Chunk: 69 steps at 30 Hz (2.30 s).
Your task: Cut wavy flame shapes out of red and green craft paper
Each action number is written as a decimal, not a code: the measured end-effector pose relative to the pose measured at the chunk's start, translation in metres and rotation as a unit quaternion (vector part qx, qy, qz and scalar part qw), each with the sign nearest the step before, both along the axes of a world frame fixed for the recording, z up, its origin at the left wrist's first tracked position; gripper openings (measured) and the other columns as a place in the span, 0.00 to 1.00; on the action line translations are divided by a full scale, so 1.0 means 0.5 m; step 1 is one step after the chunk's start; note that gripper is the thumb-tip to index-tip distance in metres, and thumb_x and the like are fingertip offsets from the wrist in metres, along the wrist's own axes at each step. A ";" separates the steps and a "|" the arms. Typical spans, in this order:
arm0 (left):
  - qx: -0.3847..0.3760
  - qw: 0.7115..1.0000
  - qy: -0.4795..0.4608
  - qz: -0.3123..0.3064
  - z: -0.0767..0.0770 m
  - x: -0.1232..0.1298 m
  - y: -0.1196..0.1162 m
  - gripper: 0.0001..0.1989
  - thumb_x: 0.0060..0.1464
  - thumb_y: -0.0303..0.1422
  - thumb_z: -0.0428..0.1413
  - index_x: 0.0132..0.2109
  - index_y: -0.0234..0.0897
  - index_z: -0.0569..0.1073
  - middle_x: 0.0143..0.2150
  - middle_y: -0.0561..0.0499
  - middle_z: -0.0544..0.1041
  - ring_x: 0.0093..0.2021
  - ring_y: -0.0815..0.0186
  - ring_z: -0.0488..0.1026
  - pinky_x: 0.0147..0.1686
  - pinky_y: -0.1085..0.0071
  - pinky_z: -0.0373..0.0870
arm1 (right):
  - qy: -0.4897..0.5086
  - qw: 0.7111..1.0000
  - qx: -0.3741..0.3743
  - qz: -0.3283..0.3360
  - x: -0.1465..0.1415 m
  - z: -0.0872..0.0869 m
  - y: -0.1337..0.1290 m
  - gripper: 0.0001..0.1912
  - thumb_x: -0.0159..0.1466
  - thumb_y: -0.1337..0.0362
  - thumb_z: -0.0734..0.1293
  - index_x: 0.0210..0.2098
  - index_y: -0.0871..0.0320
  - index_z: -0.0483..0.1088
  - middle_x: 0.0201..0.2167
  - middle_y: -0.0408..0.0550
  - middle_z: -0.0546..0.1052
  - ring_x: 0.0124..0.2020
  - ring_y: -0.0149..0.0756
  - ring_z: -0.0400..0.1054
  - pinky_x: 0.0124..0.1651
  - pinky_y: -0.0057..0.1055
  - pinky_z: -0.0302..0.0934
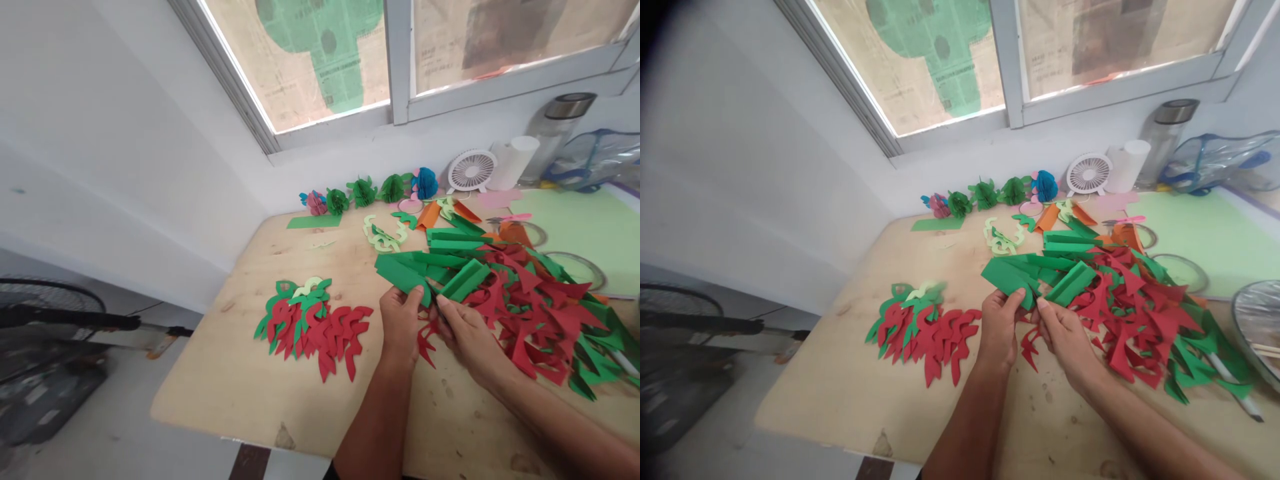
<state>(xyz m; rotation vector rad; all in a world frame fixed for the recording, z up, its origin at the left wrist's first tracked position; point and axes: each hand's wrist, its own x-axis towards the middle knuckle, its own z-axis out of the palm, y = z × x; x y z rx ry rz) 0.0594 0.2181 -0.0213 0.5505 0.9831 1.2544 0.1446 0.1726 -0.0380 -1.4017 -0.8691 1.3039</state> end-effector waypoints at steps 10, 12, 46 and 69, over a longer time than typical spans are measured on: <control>-0.005 1.000 0.011 0.008 0.002 -0.003 0.004 0.07 0.36 0.31 0.61 0.25 0.31 0.74 0.23 0.52 0.73 0.22 0.73 0.65 0.26 0.74 0.64 | -0.010 1.000 -0.002 0.003 -0.001 0.002 0.002 0.23 0.61 0.44 0.59 0.21 0.56 0.63 0.11 0.33 0.50 0.13 0.26 0.41 0.17 0.26 0.35; -0.002 1.000 0.016 0.009 -0.002 -0.002 0.005 0.07 0.36 0.31 0.61 0.27 0.32 0.75 0.23 0.52 0.74 0.23 0.72 0.66 0.27 0.74 0.64 | -0.006 1.000 -0.007 0.005 -0.001 0.002 0.001 0.23 0.61 0.44 0.59 0.21 0.56 0.63 0.11 0.33 0.50 0.13 0.26 0.41 0.17 0.26 0.35; 0.018 0.999 0.032 -0.012 -0.013 -0.003 0.004 0.06 0.36 0.30 0.59 0.26 0.32 0.73 0.22 0.53 0.72 0.22 0.73 0.64 0.26 0.75 0.62 | 0.021 1.000 -0.018 -0.005 -0.003 0.000 0.001 0.23 0.58 0.43 0.61 0.21 0.57 0.63 0.10 0.32 0.49 0.12 0.24 0.39 0.16 0.25 0.34; 0.019 0.999 0.043 -0.013 -0.016 -0.005 0.006 0.05 0.37 0.30 0.59 0.26 0.32 0.73 0.24 0.52 0.73 0.23 0.72 0.65 0.28 0.74 0.63 | 0.010 1.000 -0.027 0.001 -0.005 0.007 0.000 0.23 0.58 0.44 0.61 0.20 0.57 0.62 0.10 0.33 0.51 0.12 0.24 0.40 0.16 0.25 0.34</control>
